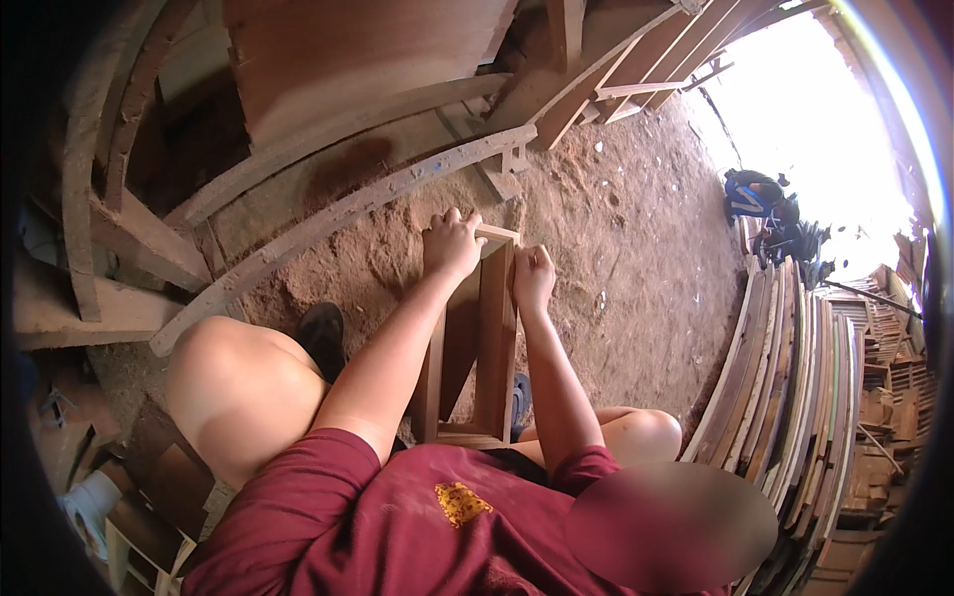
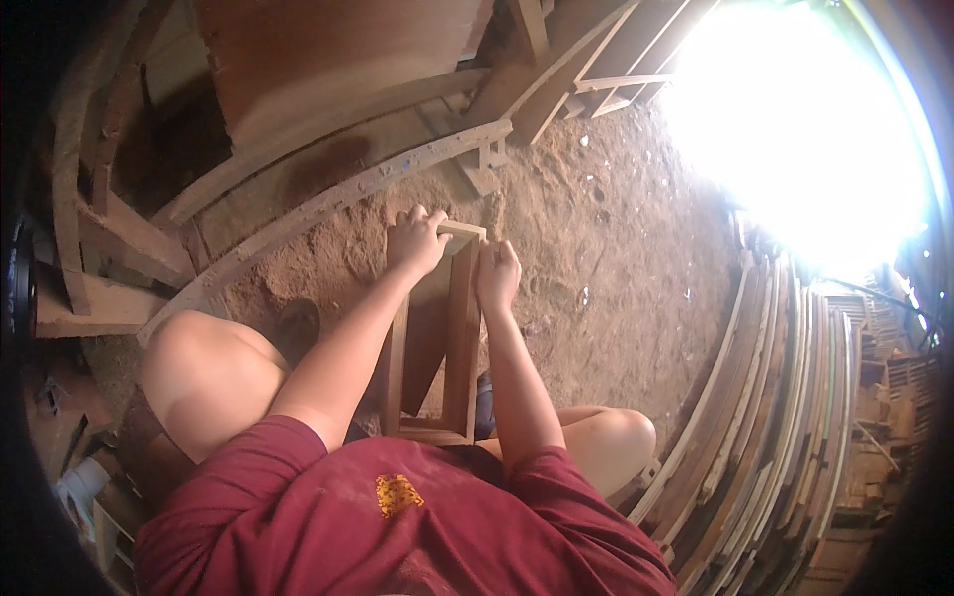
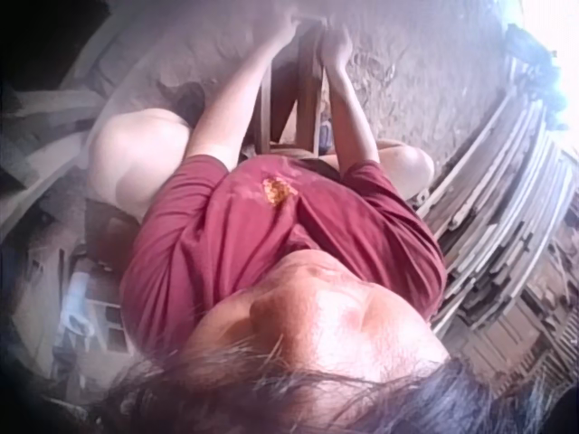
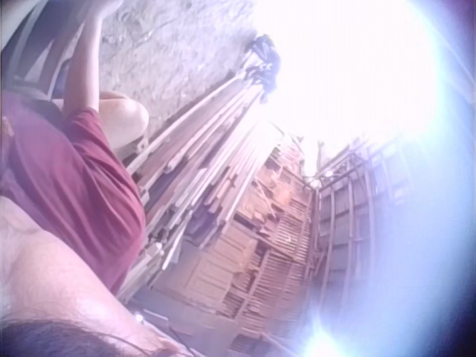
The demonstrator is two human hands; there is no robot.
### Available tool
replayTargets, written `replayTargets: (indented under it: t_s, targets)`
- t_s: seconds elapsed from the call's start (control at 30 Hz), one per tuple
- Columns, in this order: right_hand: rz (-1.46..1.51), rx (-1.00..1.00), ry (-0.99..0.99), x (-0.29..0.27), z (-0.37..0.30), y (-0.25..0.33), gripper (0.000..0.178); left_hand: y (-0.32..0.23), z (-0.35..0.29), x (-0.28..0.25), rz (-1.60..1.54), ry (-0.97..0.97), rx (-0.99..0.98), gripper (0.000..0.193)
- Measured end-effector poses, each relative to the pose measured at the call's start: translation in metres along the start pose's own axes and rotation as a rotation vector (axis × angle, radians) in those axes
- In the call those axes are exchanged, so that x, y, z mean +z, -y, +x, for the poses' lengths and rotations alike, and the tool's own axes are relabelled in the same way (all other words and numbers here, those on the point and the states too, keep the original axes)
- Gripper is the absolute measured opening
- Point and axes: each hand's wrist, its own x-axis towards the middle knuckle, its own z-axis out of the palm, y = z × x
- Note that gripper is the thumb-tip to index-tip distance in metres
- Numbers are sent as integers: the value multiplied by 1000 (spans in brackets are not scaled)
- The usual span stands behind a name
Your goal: The person sits on the ground and assembles a small rectangular wooden frame by hand. They fit the pieces together, adjust the joints, and then rub the edges of the frame against a flat wooden board to smooth them.
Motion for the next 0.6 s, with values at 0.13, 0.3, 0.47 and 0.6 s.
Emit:
replayTargets:
  t_s: [0.13,0.3,0.47,0.6]
  targets:
    - [-51,70,45,3,36,-2,25,-6,1,5,-5,5,53,38]
    - [-79,-52,-16,5,12,-5,25,3,5,5,-25,18,3,38]
    - [-7,15,-7,4,-2,-8,24,0,-1,0,39,24,3,39]
    - [-16,32,-32,14,39,-26,25,-11,1,4,40,42,39,42]
